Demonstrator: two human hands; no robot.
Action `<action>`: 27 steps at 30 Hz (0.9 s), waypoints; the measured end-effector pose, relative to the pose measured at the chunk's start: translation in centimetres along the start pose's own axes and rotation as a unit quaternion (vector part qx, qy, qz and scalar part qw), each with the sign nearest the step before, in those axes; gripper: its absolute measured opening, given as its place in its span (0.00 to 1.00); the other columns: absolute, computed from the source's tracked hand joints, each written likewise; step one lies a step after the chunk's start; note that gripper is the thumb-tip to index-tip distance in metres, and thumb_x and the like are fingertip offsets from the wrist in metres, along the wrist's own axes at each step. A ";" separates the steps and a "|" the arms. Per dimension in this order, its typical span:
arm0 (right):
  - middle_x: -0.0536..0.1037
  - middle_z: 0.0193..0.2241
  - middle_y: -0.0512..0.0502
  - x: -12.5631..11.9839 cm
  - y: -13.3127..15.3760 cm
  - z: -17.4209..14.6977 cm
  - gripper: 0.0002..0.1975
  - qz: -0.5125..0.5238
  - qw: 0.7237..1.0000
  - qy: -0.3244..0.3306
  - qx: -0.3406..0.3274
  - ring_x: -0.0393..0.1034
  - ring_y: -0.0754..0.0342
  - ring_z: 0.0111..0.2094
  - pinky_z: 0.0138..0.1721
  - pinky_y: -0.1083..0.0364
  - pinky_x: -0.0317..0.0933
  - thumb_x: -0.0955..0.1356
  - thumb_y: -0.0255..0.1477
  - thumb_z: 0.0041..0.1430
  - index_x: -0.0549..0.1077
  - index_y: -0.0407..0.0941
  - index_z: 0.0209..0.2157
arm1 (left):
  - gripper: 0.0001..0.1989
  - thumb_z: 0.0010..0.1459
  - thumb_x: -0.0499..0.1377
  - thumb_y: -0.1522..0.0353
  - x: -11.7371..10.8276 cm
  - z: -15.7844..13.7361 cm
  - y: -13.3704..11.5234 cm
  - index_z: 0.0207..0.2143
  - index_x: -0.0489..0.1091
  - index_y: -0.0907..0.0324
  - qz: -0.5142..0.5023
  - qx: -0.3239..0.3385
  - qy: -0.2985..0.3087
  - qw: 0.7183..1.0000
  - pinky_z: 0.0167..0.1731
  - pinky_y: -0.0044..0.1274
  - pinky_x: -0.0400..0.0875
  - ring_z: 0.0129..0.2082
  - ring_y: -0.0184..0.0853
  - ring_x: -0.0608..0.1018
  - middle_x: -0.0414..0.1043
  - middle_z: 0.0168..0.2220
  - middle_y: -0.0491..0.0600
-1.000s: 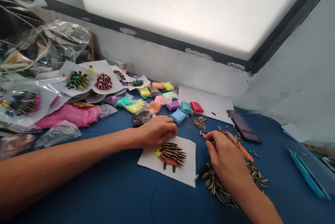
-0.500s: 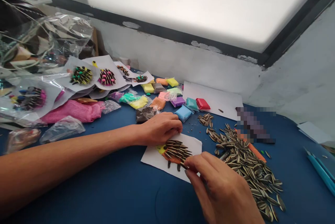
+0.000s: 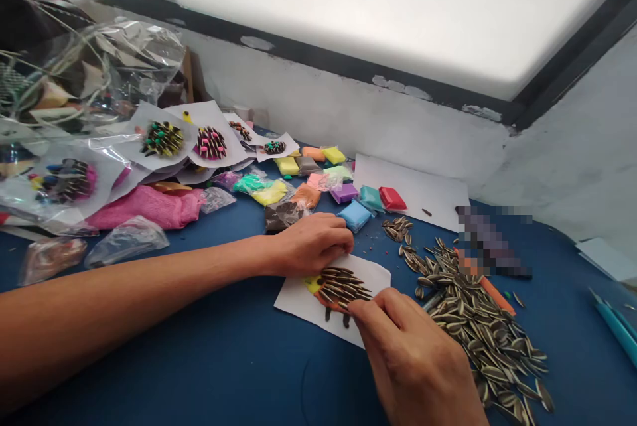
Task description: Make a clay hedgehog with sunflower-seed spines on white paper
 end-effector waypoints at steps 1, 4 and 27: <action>0.73 0.28 0.52 -0.1 0.0 0.0 0.09 -0.002 1.000 -0.003 0.000 0.70 0.60 0.24 0.26 0.62 0.61 0.61 0.26 0.66 0.72 0.49 0.40 | 0.08 0.61 0.53 0.74 0.0 0.0 0.0 0.36 0.71 0.59 0.001 0.000 0.000 1.000 0.38 0.26 0.63 0.37 0.34 0.71 0.71 0.35 0.49; 0.73 0.26 0.52 -0.3 0.1 0.1 0.09 -0.003 1.000 -0.015 0.001 0.70 0.60 0.24 0.25 0.61 0.61 0.61 0.27 0.66 0.72 0.49 0.38 | 0.07 0.61 0.53 0.73 0.1 -0.1 0.0 0.36 0.71 0.59 0.001 0.000 -0.002 1.000 0.38 0.26 0.63 0.37 0.35 0.71 0.71 0.35 0.49; 0.72 0.25 0.51 1.4 -0.1 0.1 0.13 -0.064 0.998 0.023 -0.002 0.70 0.59 0.24 0.24 0.61 0.58 0.59 0.26 0.66 0.74 0.49 0.34 | 0.08 0.61 0.53 0.73 0.0 0.0 -0.1 0.36 0.71 0.59 0.001 -0.005 0.007 1.000 0.39 0.27 0.64 0.37 0.35 0.72 0.71 0.36 0.49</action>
Point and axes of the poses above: each hand's wrist, its own z-axis towards the middle knuckle, its own x-axis out of the palm, y = z × x, the point moved 9 cm from there along z, towards the middle knuckle
